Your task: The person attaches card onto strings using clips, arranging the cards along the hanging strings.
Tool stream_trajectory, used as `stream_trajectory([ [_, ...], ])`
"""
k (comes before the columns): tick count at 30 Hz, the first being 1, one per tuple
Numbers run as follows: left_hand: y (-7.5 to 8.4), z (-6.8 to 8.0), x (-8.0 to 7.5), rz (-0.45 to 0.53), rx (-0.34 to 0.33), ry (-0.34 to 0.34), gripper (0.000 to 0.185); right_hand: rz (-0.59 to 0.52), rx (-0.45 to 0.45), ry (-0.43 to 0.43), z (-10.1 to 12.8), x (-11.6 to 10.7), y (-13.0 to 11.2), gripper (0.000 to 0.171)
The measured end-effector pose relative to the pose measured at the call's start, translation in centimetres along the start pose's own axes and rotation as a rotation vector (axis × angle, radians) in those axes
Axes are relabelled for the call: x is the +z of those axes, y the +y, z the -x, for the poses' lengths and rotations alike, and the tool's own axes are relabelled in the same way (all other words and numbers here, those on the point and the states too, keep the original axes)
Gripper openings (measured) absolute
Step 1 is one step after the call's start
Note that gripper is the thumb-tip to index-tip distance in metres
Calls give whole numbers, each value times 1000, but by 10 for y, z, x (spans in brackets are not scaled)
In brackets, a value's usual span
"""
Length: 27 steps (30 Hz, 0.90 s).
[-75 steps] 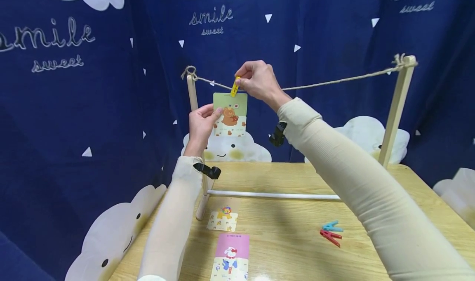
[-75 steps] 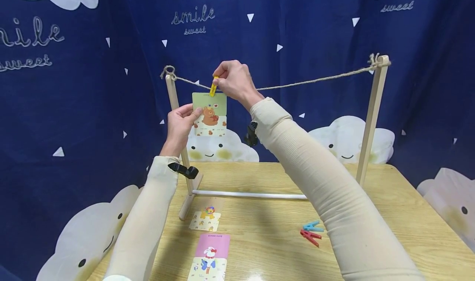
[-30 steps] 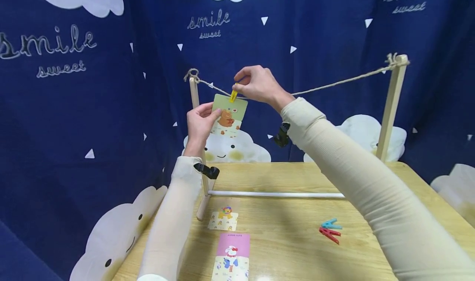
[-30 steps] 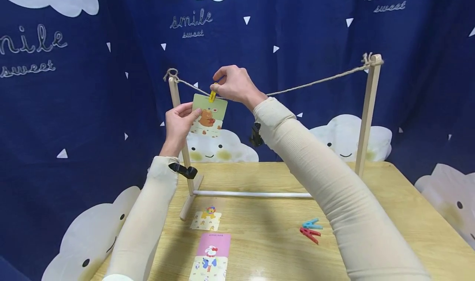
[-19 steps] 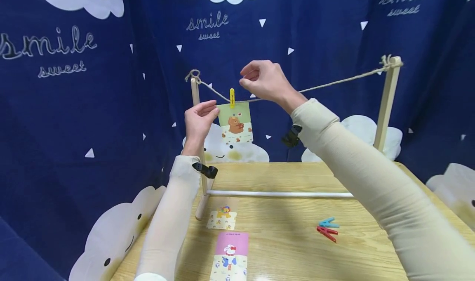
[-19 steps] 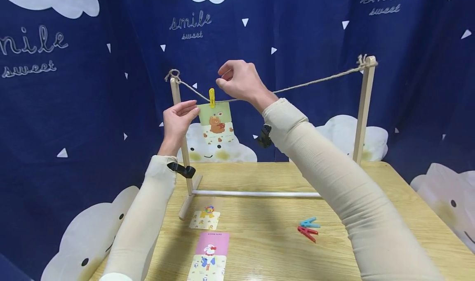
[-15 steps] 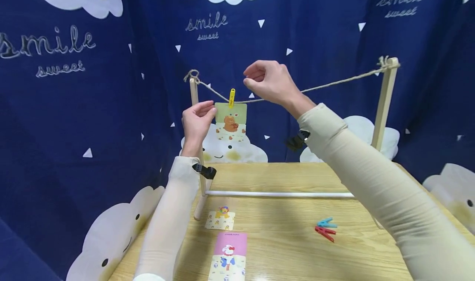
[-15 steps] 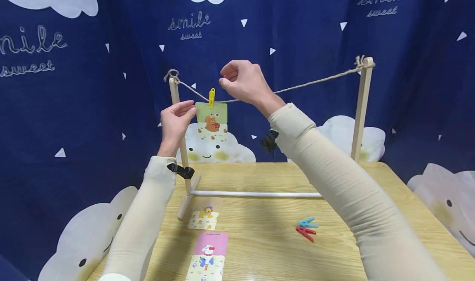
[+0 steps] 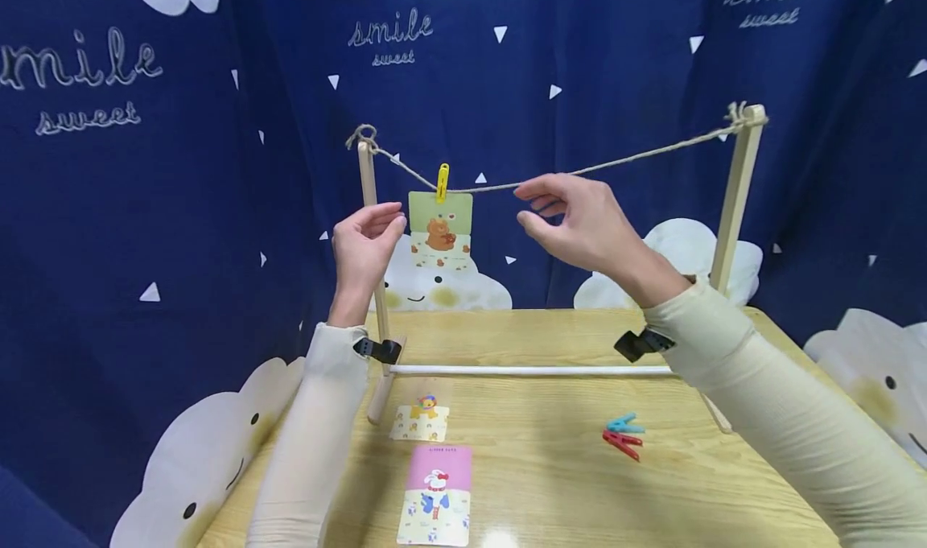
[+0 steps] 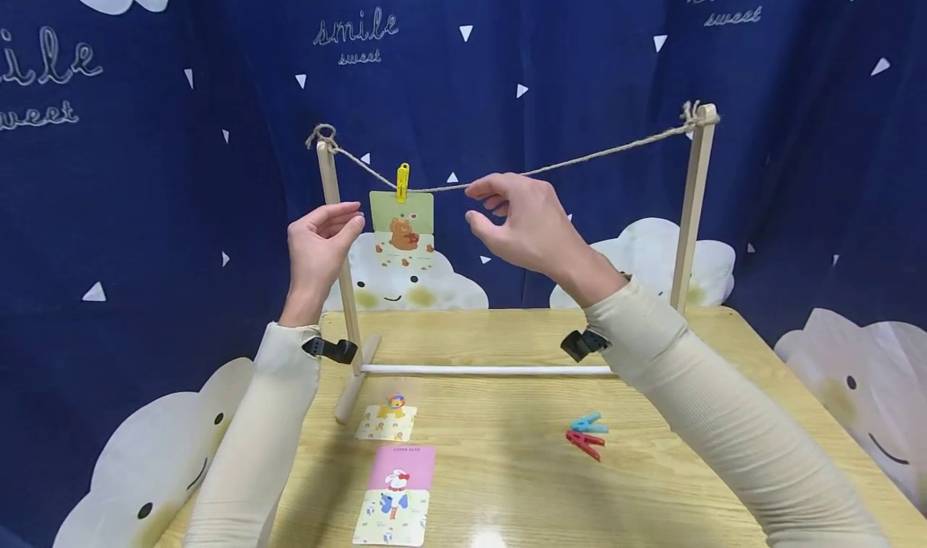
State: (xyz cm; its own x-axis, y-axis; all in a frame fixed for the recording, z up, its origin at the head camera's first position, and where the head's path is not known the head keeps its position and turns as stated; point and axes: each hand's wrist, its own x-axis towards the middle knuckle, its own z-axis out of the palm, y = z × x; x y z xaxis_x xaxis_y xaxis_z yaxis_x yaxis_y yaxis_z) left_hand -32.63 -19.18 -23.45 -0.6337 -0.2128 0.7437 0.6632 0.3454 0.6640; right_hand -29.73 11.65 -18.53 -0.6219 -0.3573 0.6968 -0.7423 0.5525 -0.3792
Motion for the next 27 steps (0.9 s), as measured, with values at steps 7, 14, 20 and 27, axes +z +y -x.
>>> stream_trajectory([
  [7,-26,23,-4,-19,-37,-83,22,102,22,-91,47,1,23,36],
  [14,-39,43,-8,-44,-87,-169,23,110,32,-111,89,2,46,34],
  [20,-49,61,-13,-80,-133,-279,23,117,40,-121,124,4,68,34],
  [27,-66,93,-18,-140,-207,-433,24,68,128,-174,166,13,95,34],
])
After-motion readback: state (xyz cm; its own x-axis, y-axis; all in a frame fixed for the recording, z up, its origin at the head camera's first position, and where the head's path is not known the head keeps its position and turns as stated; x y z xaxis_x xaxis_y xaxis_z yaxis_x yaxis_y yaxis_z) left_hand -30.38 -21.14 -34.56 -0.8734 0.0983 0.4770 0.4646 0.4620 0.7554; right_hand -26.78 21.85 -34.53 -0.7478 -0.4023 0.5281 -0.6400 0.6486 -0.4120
